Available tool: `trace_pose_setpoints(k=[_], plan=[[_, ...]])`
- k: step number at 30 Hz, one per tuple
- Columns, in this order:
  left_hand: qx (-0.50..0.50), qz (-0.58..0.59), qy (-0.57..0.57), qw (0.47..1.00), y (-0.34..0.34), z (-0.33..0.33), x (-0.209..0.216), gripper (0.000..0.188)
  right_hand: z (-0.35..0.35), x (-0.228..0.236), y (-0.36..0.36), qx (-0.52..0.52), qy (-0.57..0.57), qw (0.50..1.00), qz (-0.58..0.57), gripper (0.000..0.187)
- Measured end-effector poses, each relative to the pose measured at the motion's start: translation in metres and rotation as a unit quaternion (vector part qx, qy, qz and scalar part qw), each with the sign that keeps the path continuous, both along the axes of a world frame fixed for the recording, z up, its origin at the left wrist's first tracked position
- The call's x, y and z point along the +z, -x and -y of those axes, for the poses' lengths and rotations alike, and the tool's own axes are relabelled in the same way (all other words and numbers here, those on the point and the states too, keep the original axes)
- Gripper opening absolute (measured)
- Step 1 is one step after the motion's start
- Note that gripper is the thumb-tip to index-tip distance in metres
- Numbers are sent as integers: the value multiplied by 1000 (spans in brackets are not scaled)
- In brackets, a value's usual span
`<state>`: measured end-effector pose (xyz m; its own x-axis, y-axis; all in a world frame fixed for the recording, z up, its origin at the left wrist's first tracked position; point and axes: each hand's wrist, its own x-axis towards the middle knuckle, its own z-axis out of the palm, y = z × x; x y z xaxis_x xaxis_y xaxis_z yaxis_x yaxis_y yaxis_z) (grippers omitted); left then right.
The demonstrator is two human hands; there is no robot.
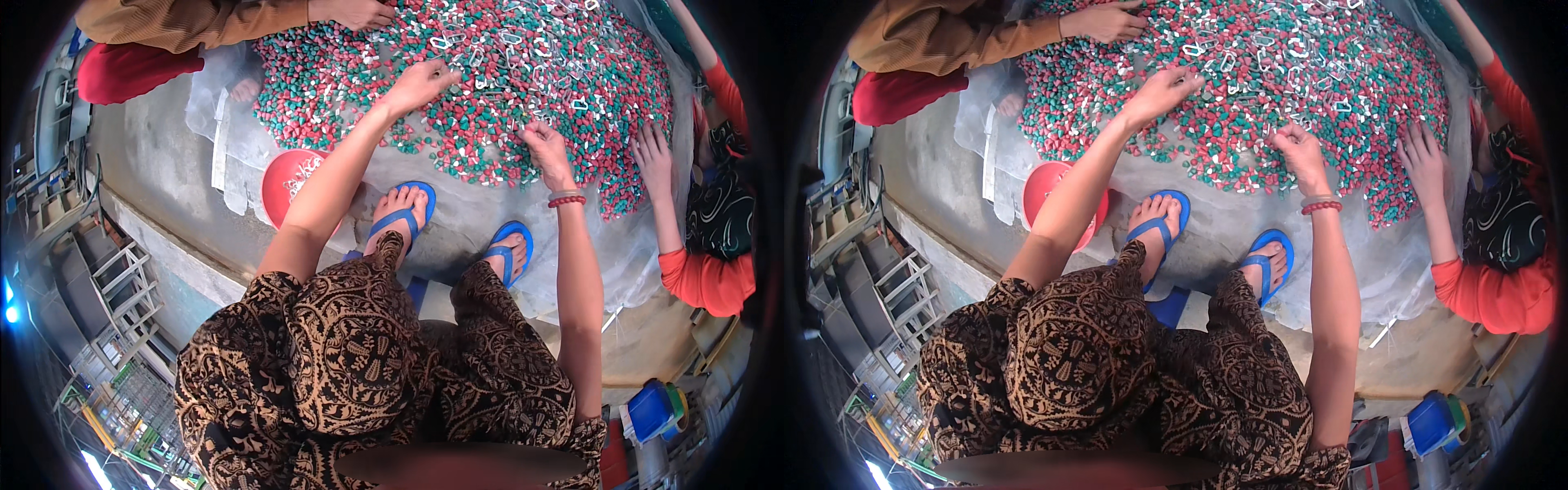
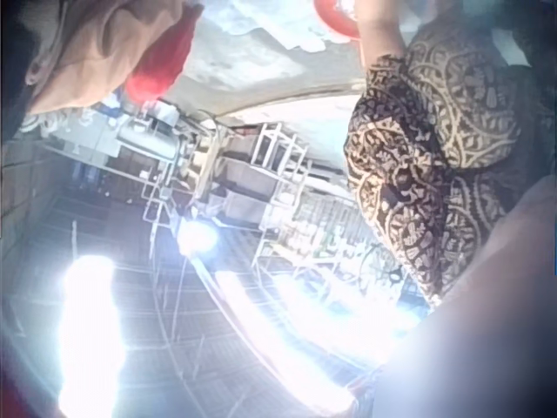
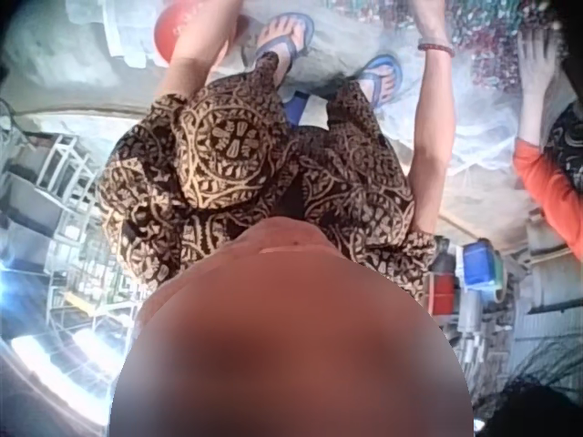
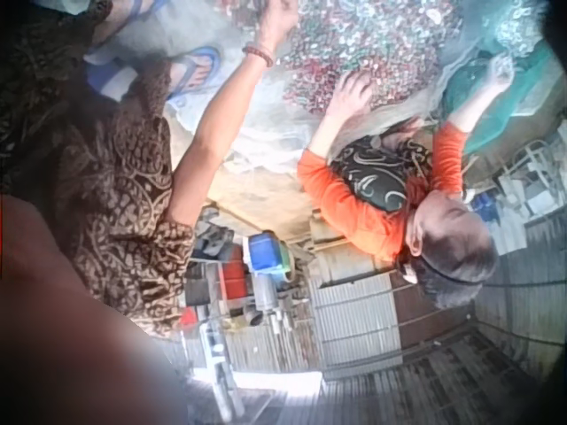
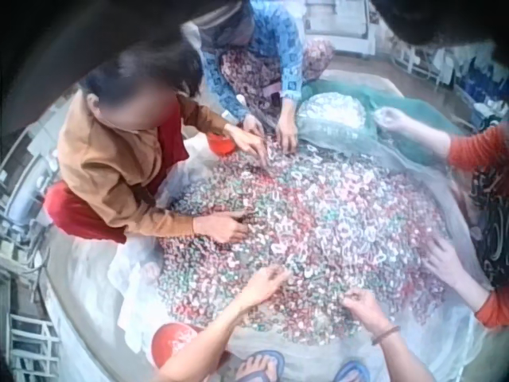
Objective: The person sits on a low stool and sorts small white plastic clips from a large mixed pile of red and green plastic pieces. They pick the white clips by hand and place them into a red scoop. Two other workers sort alongside them.
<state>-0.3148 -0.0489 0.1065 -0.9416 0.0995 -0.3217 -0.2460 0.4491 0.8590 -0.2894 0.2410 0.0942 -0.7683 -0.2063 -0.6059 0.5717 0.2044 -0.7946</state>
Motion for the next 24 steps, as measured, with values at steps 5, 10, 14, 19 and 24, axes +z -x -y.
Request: trace_pose_setpoints(k=[5, 10, 14, 19, 24], plan=[[25, 170, -507, 844, 12, 5, 19, 23, 2, 15, 12, 55, -4, 998, 7, 12], [-38, 157, -404, 901, 25, -29, 11, 19, 3, 37, 8, 84, -37, 995, -39, 13], [-187, -196, 237, 933, 27, -69, -11, 31, -14, 50, 14, 1, 167, 985, 36, 14], [-214, -205, 281, 913, 11, -71, -34, 31, -25, 55, 17, -56, 427, 902, 44, 13], [-71, -5, -29, 997, 7, -11, -19, 34, -9, 44, 16, -70, 284, 956, 29, 11]])
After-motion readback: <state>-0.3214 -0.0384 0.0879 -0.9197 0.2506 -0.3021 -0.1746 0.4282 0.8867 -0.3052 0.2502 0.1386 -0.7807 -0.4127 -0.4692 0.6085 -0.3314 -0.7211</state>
